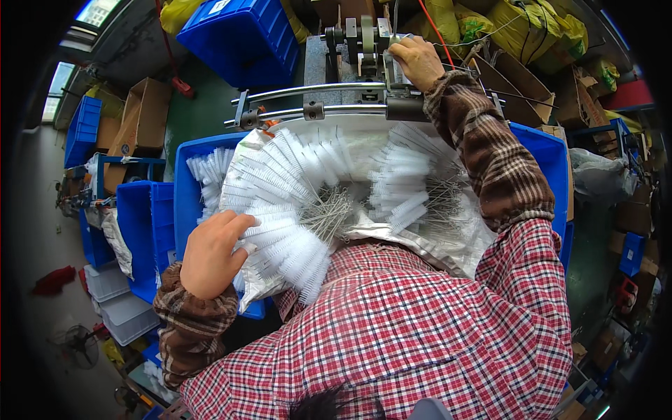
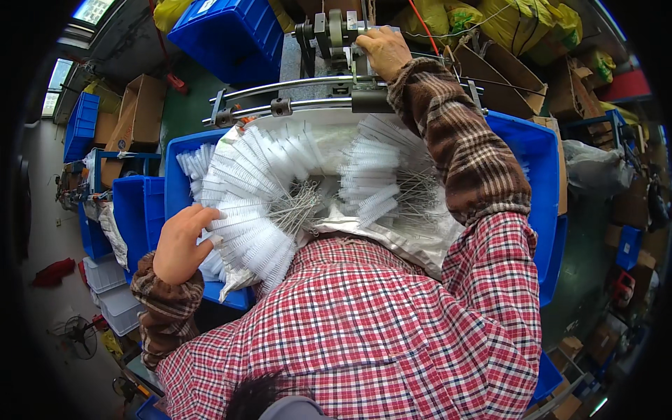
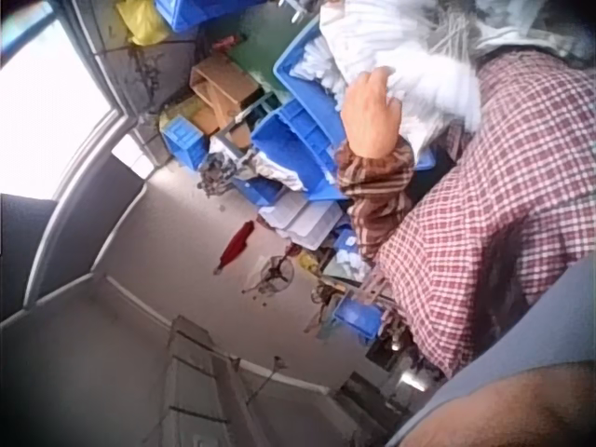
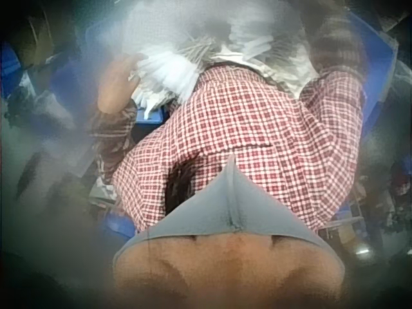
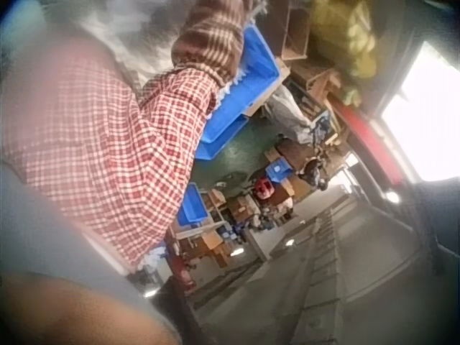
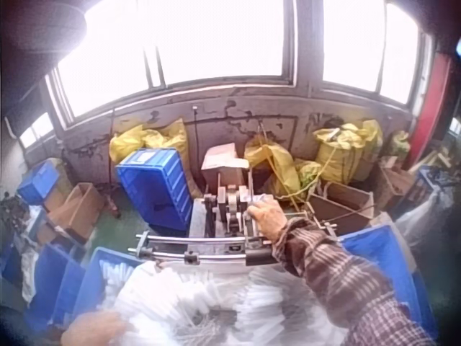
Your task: The person handles wire brushes in a storage bin, taking caps from a machine fixture and attaching them onto the ends of the brushes by hand.
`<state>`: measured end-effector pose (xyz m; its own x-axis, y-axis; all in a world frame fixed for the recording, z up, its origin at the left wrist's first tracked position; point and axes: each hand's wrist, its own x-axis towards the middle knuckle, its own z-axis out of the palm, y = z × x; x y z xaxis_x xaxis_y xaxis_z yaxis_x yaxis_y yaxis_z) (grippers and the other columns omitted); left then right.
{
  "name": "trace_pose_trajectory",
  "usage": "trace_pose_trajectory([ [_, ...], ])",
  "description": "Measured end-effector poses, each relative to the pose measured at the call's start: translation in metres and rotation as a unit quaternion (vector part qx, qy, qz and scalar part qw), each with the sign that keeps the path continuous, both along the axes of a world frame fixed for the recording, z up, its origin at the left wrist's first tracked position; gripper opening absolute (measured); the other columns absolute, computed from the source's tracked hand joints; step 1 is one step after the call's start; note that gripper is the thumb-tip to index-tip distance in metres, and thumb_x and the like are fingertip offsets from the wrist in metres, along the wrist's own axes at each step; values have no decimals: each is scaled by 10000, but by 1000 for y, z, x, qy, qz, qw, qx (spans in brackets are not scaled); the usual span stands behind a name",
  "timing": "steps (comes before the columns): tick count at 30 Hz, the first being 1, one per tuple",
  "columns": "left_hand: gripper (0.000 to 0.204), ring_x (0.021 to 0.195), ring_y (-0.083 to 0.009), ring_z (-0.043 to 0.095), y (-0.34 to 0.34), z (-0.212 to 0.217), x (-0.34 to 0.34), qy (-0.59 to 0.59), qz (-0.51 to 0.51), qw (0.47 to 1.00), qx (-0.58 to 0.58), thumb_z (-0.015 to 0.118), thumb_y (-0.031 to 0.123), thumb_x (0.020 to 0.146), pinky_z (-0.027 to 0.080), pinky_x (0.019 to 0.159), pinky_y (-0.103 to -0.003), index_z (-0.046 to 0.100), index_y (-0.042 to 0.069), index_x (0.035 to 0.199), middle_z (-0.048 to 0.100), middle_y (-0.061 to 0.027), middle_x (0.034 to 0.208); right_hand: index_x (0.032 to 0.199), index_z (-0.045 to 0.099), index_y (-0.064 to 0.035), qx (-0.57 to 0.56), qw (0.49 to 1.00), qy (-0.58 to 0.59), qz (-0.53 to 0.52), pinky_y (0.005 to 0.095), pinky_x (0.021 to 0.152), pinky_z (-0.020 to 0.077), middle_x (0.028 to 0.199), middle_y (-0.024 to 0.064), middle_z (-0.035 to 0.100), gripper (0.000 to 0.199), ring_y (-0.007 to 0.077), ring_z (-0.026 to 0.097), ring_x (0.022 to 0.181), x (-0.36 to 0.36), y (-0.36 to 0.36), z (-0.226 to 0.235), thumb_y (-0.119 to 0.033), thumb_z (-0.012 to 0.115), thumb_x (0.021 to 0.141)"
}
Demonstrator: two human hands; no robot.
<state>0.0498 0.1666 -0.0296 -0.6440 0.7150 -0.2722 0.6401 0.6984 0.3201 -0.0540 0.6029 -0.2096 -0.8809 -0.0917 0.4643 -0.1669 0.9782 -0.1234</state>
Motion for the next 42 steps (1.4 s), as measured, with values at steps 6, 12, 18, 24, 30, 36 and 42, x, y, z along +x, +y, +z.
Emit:
trace_pose_trajectory([
  [6,276,723,-301,560,-4,-4,-1,54,8,998,26,647,-58,664,451,646,-368,607,25,923,547,-116,763,1061,644,-119,2,999,-21,41,395,901,417,1047,36,637,236,259,566,1027,7,14,1,-134,620,827],
  [12,158,774,-153,591,-4,25,-13,-64,118,980,144,582,-118,747,466,700,-259,590,-22,872,590,-84,810,1176,607,-126,112,983,-23,-146,411,895,382,1083,57,592,466,238,539,1043,62,19,13,-358,704,783],
  [18,149,767,-123,562,-10,46,-29,-48,138,961,237,582,-123,759,454,720,-251,601,-27,872,600,-61,839,936,663,-120,62,984,8,-164,397,818,378,908,19,608,336,221,547,969,59,3,9,-391,726,748],
  [24,160,783,-114,569,12,29,-36,-79,131,947,282,582,-109,767,457,739,-241,611,-23,898,611,-52,851,898,674,-124,57,989,17,-135,386,824,372,891,19,610,291,206,559,946,31,-47,13,-371,726,753],
  [30,152,837,-107,587,43,16,-45,-114,92,955,258,582,-106,775,468,802,-246,592,-16,897,614,-50,879,923,656,-128,56,991,-7,-122,394,833,362,910,18,599,286,205,560,952,25,-58,17,-366,709,773],
  [36,135,832,-102,595,42,6,-54,-147,111,943,278,591,-95,786,478,796,-240,600,-17,896,625,-49,877,964,657,-105,21,995,-15,-99,441,874,396,943,38,604,269,232,559,969,51,-2,12,-323,679,809],
  [42,102,829,-86,598,84,-4,-65,-207,75,929,296,599,-77,809,478,792,-231,601,-23,895,632,-36,855,1001,639,-69,-2,996,-29,-87,404,814,454,882,110,610,173,301,586,911,53,51,8,-150,601,853],
])
